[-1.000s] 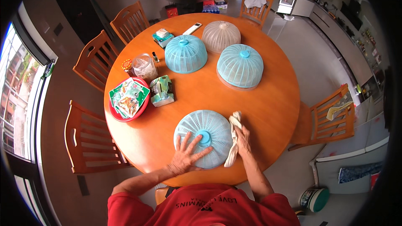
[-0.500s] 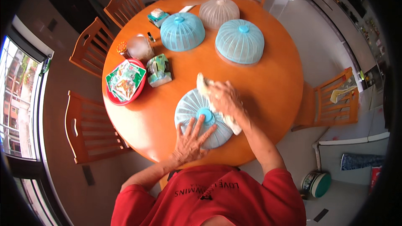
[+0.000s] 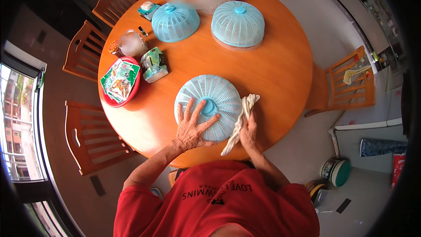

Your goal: The person wipes the surface of several small food packages with a white cloth on a wooden table. They handle the packages one at a time, wiping them thoroughly before placing them into a red plastic bowl. The person also wipes the table surface and a blue plastic food cover during the process.

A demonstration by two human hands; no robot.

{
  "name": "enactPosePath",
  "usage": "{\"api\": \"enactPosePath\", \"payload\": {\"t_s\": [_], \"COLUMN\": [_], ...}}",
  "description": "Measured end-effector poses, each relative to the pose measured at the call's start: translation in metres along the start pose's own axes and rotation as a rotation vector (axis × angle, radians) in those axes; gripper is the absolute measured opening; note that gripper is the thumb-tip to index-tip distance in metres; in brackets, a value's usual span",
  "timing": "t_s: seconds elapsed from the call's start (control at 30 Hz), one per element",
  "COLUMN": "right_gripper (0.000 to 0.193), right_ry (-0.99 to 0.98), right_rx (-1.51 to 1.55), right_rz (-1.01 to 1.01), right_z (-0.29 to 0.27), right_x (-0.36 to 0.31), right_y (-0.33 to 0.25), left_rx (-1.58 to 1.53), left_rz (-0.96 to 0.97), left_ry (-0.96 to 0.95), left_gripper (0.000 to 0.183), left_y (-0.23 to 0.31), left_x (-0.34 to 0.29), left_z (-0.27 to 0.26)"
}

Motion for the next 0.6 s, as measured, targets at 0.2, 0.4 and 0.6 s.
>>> {"api": "enactPosePath", "payload": {"t_s": [0.2,0.4,0.6], "right_gripper": [0.041,0.033,0.022], "right_ry": [0.04,-0.177,-0.396], "right_rx": [-0.354,-0.445,-0.55], "right_rz": [-0.684,-0.686,-0.403], "right_z": [-0.009,-0.001,0.044], "right_x": [-0.001,0.069,0.145], "right_y": [-0.083,-0.112,-0.11], "left_rx": [-0.006,-0.013,-0.009], "left_rz": [-0.067,-0.095,-0.061], "left_ry": [-0.016,-0.033,-0.18], "left_gripper": [0.092,0.092,0.105], "left_y": [0.005,0.007,0.006], "left_x": [-0.006,-0.008,-0.007], "left_z": [0.005,0.004,-0.011]}}
Point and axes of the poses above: each hand's wrist, its own x-axis towards the middle knuckle, its own z-axis out of the palm, y = z × x, the point moved 1 cm from there along x, towards the middle knuckle, and after that the axes turned 7 degrees about -x, right-handed, at the moved point
